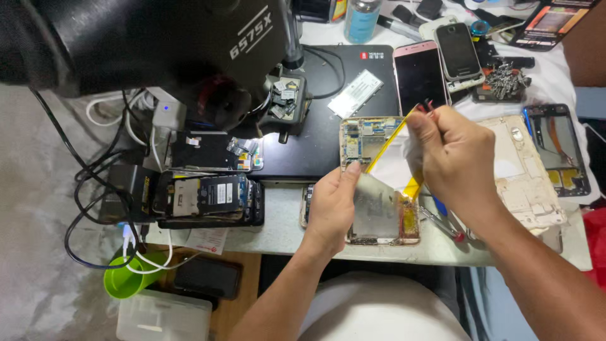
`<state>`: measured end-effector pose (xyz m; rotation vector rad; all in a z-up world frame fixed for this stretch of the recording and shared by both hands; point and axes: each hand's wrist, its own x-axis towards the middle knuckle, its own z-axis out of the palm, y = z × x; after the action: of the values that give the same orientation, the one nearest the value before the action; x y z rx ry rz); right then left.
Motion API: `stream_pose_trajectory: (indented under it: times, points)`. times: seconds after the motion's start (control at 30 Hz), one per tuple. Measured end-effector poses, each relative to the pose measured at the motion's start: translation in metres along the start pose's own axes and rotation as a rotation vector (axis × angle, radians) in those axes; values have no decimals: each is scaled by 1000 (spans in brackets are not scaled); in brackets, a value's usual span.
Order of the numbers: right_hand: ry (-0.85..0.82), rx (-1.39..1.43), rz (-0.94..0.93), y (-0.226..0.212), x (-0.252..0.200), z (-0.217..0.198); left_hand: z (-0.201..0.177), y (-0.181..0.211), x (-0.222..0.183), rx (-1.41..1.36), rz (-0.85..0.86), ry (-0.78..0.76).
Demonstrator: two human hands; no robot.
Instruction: The person disassembles a smartphone by removing the battery, motherboard, and other internal components using a screwdriver, tweezers, and pliers. They then handle a separate blue phone frame and use tweezers to adjust internal parts within it.
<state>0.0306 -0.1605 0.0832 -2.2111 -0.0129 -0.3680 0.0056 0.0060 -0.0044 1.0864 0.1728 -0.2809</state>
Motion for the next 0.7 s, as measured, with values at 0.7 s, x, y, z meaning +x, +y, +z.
stream_pose_trajectory:
  times: [0.7]
  points:
    - [-285,160,180,10,-2,6,-1,30,-32,38,86,-123]
